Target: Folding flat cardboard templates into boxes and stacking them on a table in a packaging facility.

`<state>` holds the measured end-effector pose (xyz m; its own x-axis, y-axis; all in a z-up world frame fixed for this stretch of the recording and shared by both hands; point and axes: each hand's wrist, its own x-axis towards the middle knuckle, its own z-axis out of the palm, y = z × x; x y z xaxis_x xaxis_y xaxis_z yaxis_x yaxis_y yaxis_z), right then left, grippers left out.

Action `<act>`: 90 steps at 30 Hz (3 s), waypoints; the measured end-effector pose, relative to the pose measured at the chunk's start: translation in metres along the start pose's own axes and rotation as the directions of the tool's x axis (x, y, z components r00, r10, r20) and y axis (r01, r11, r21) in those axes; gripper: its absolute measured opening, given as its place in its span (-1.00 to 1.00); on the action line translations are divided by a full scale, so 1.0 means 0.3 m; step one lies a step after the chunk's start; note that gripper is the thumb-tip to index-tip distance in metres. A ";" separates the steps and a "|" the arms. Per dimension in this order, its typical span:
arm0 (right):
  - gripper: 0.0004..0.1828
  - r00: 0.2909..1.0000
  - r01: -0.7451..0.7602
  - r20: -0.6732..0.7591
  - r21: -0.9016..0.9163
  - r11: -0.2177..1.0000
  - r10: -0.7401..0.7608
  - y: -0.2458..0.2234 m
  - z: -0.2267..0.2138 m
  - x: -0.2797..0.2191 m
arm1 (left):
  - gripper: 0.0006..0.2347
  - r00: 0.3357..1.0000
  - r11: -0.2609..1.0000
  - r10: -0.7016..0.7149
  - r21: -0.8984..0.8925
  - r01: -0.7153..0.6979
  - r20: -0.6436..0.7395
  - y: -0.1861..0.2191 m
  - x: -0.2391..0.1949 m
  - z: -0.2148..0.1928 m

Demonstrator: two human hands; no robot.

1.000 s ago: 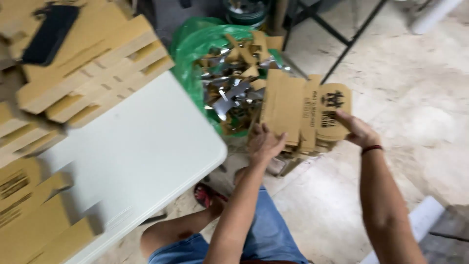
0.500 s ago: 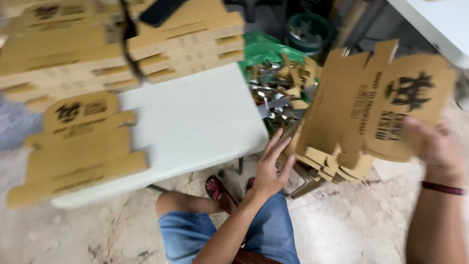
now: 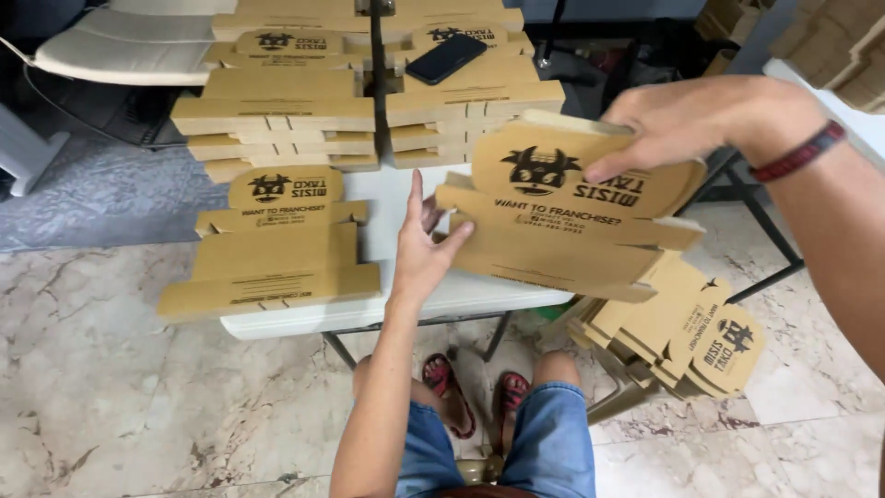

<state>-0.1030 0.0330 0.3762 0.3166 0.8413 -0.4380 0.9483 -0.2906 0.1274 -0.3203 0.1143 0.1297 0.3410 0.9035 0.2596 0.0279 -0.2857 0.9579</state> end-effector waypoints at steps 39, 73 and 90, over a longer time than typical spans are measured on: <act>-0.42 0.160 0.968 -0.974 0.122 0.218 -0.163 0.061 0.205 0.283 | -0.76 0.974 0.953 -0.225 -0.200 0.226 0.029 -0.173 0.078 0.025; -0.37 0.998 0.020 -0.035 -0.598 0.802 -0.052 -0.174 0.124 -0.163 | -0.36 0.800 0.814 0.305 -0.296 -0.501 -0.517 -0.099 -0.358 -0.130; -0.40 0.883 -0.112 -0.337 0.524 0.844 0.326 -0.015 1.230 -0.101 | -0.42 0.998 0.797 0.029 0.602 -0.055 0.054 -0.348 -0.620 0.262</act>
<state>-0.1244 -0.1593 0.0606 0.5959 0.8018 -0.0456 0.7546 -0.5784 -0.3097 -0.3128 -0.0489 -0.0280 0.3917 0.8765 0.2800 0.5687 -0.4699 0.6752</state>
